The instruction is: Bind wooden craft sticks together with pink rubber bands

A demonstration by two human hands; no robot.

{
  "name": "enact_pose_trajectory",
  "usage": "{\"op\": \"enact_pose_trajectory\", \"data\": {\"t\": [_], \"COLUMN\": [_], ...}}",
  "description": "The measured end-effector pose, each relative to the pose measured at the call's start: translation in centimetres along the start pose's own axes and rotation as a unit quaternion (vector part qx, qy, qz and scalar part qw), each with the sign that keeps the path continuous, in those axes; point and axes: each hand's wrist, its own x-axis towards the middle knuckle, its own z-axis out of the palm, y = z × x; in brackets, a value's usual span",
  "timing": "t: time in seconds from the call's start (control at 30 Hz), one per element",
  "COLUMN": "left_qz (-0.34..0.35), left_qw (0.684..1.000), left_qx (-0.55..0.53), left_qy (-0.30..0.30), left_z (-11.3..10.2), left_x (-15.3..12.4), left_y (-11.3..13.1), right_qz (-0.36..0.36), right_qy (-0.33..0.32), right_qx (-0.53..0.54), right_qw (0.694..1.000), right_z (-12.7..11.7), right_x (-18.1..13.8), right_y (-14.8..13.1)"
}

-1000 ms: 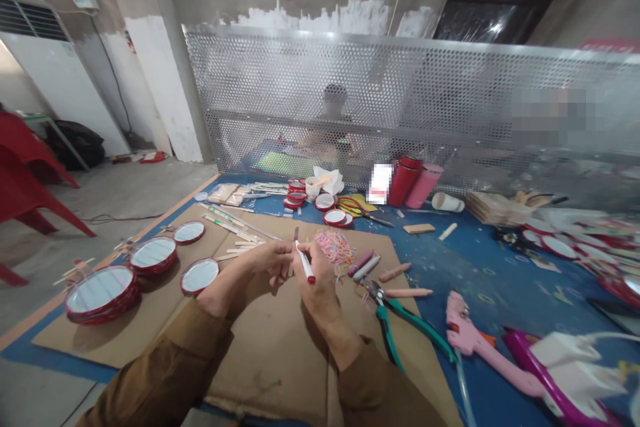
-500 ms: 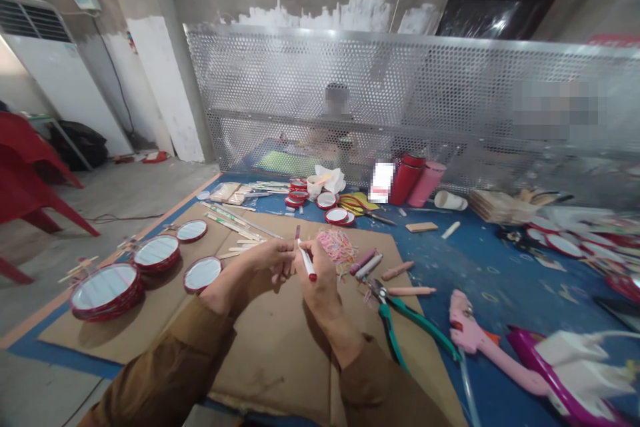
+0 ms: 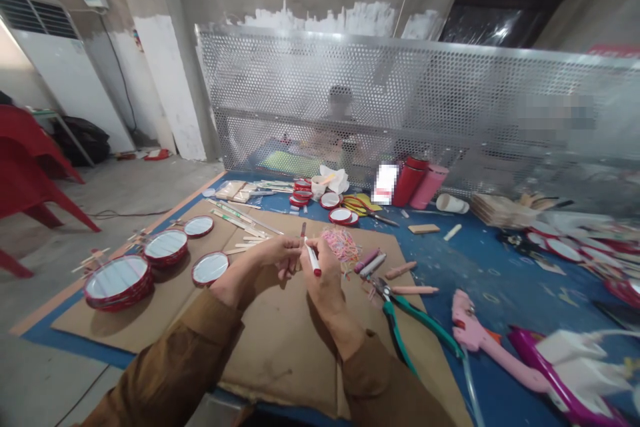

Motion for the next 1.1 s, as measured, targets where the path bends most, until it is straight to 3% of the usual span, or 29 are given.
{"op": "enact_pose_trajectory", "data": {"t": [0.33,1.1], "left_qz": [0.028,0.015], "left_qw": [0.999,1.000], "left_qx": [0.027,0.012], "left_qy": [0.007,-0.006], "left_z": [0.0,-0.2], "left_x": [0.5,0.6], "left_y": [0.0,0.4], "right_qz": [-0.021,-0.026], "right_qy": [0.009,0.026], "right_qx": [-0.018,-0.008], "right_qw": [1.000,0.999], "right_z": [0.0,-0.4], "right_x": [0.3,0.7], "right_y": [0.4,-1.3]}}
